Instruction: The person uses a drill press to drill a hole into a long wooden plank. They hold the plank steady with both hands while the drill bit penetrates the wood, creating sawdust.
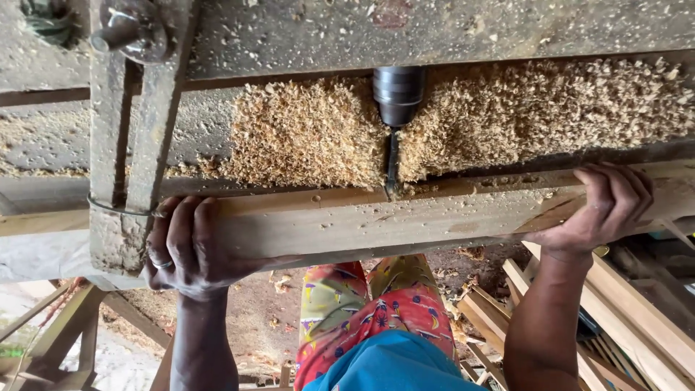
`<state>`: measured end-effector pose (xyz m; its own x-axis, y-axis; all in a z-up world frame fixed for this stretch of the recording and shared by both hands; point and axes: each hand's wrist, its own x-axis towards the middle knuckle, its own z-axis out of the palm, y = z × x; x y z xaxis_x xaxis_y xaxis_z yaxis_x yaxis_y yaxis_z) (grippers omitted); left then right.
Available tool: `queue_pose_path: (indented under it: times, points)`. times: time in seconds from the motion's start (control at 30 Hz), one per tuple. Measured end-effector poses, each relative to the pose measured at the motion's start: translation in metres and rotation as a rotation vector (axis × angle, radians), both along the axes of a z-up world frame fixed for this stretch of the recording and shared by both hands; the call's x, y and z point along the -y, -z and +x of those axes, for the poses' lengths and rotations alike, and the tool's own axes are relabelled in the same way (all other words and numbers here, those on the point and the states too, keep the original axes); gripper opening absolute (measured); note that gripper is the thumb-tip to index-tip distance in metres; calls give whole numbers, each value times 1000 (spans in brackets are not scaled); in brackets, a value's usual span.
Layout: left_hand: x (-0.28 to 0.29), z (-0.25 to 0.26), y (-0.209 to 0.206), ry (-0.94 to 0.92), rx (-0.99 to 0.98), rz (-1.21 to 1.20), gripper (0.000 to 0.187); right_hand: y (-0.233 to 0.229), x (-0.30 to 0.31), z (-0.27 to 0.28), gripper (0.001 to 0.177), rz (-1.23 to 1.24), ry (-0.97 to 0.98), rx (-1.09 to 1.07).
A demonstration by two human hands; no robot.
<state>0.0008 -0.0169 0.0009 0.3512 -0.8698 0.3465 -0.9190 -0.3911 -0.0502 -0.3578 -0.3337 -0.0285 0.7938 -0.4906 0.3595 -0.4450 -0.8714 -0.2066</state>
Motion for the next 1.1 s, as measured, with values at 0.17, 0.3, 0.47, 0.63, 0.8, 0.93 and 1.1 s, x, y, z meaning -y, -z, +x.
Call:
queue_pose_path:
  times: [0.17, 0.3, 0.47, 0.63, 0.8, 0.93, 1.1]
  points:
    - [-2, 1, 1, 9, -11, -2, 79, -2, 3, 0, 116, 8, -11, -10]
    - [-7, 0, 4, -28, 18, 40, 91, 5, 4, -7, 123, -33, 3, -16]
    - [-14, 1, 11, -4, -29, 32, 100, -4, 6, 8, 119, -2, 0, -22]
    - [-18, -1, 4, -36, 64, 75, 111, -6, 8, 15, 113, -3, -54, 27]
    - [-11, 7, 7, 17, 25, -10, 83, 5, 11, 7, 123, -189, -51, 40]
    - [-12, 0, -4, 36, -118, -40, 106, -9, 0, 0, 112, -48, -56, 26]
    - [-8, -23, -13, 16, -47, -42, 62, 11, -4, -30, 117, -115, -61, 74]
